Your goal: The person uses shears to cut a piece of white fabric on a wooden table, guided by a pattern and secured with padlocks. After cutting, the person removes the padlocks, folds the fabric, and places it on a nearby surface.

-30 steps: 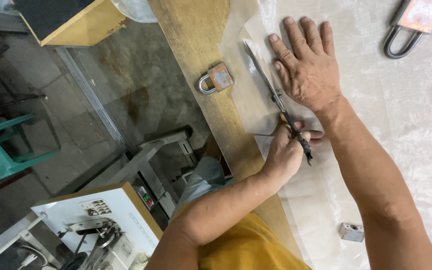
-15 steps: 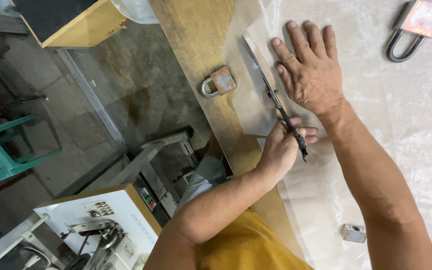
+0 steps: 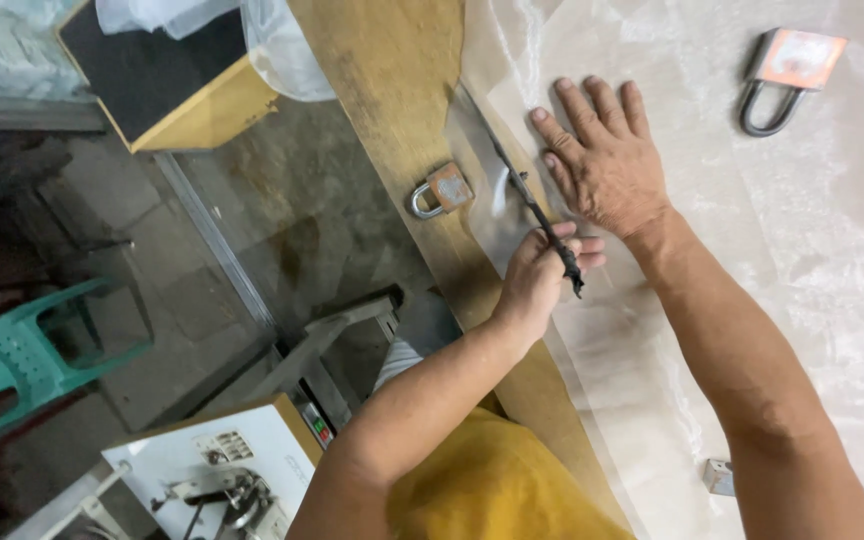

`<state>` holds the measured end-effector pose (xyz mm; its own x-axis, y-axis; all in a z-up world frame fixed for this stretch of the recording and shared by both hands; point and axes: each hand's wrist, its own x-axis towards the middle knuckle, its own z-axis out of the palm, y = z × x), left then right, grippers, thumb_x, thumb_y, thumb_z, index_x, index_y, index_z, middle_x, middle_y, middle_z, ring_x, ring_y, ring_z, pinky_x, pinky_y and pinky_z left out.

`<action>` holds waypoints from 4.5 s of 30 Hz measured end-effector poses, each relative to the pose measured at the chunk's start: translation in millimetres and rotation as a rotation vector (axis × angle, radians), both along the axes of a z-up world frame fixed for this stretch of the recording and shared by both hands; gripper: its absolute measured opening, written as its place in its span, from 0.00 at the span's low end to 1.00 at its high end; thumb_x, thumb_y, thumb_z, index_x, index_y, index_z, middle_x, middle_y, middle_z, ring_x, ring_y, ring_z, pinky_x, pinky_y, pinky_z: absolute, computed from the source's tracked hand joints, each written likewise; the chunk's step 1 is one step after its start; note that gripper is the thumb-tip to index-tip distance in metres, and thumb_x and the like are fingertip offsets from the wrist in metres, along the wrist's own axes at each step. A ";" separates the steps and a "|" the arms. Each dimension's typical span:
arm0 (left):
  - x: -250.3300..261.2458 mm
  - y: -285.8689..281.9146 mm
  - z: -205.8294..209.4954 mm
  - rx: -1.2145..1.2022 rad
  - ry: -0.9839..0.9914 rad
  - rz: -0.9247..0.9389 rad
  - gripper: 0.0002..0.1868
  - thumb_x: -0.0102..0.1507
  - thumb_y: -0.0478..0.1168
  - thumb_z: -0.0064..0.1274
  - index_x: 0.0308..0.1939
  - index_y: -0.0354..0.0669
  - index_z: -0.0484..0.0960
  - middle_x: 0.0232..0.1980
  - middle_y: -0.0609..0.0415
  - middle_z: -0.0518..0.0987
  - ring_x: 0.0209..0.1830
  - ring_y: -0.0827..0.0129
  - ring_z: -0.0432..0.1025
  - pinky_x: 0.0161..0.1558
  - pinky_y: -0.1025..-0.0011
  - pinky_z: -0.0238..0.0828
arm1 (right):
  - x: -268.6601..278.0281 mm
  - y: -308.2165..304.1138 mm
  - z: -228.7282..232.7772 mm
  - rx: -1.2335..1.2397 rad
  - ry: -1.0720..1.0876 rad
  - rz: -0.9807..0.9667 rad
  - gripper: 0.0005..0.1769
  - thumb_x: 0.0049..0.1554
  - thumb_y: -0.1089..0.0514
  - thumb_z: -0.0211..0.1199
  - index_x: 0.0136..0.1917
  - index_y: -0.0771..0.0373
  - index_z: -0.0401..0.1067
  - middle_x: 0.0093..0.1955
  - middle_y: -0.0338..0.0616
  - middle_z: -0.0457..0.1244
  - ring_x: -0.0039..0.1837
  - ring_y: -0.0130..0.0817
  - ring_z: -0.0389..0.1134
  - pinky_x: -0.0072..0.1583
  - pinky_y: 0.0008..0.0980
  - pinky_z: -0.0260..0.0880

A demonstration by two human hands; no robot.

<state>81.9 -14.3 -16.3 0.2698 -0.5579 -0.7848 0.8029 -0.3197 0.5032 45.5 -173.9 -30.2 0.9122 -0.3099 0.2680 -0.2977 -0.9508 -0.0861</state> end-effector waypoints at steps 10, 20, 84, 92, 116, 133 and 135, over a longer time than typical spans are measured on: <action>69.4 44.0 23.0 0.023 0.118 -0.199 0.17 0.68 0.38 0.51 0.60 0.36 0.70 0.48 0.40 0.85 0.44 0.58 0.83 0.48 0.71 0.78 | 3.8 12.7 -29.5 0.225 -0.071 -0.150 0.28 0.69 0.41 0.44 0.80 0.41 0.62 0.83 0.47 0.53 0.82 0.54 0.51 0.78 0.61 0.43; 253.8 67.6 75.9 0.344 0.098 -0.887 0.20 0.62 0.37 0.49 0.58 0.35 0.75 0.46 0.38 0.85 0.39 0.60 0.80 0.45 0.67 0.77 | 12.2 17.4 -1.0 0.126 0.204 -0.196 0.29 0.68 0.38 0.50 0.78 0.43 0.69 0.82 0.44 0.60 0.81 0.49 0.59 0.80 0.62 0.46; 278.7 -20.6 12.5 0.070 -0.085 -1.226 0.21 0.65 0.35 0.52 0.60 0.26 0.72 0.43 0.34 0.84 0.41 0.55 0.82 0.44 0.69 0.81 | 21.5 24.0 -6.8 0.256 0.325 -0.385 0.31 0.65 0.34 0.39 0.80 0.32 0.53 0.86 0.30 0.49 0.86 0.36 0.48 0.85 0.57 0.34; 279.4 -20.2 -5.2 0.082 -0.086 -1.204 0.19 0.64 0.34 0.51 0.58 0.26 0.72 0.41 0.34 0.84 0.38 0.56 0.83 0.42 0.71 0.81 | 20.8 23.6 -7.9 0.318 0.277 -0.382 0.31 0.65 0.35 0.40 0.79 0.34 0.54 0.87 0.32 0.48 0.86 0.39 0.48 0.84 0.59 0.36; 275.5 -99.3 -0.7 0.042 -0.130 -1.355 0.25 0.62 0.38 0.53 0.60 0.24 0.72 0.43 0.33 0.84 0.42 0.54 0.83 0.46 0.68 0.81 | 17.9 23.7 -21.5 0.314 0.098 -0.334 0.27 0.66 0.39 0.41 0.76 0.43 0.58 0.82 0.42 0.51 0.84 0.47 0.47 0.81 0.66 0.38; 381.2 -183.5 37.2 0.002 -0.014 -1.671 0.33 0.62 0.46 0.55 0.65 0.23 0.70 0.48 0.32 0.82 0.46 0.51 0.79 0.50 0.61 0.76 | 25.5 -16.4 15.3 0.327 0.153 -0.561 0.34 0.63 0.33 0.46 0.78 0.44 0.58 0.78 0.43 0.57 0.82 0.44 0.52 0.82 0.58 0.41; 391.3 -203.7 44.3 0.086 -0.109 -1.844 0.34 0.62 0.45 0.52 0.66 0.22 0.68 0.47 0.31 0.80 0.48 0.48 0.77 0.53 0.56 0.75 | 22.1 -32.3 8.2 0.293 0.195 -0.771 0.38 0.61 0.27 0.49 0.78 0.44 0.62 0.81 0.42 0.58 0.82 0.45 0.55 0.83 0.58 0.43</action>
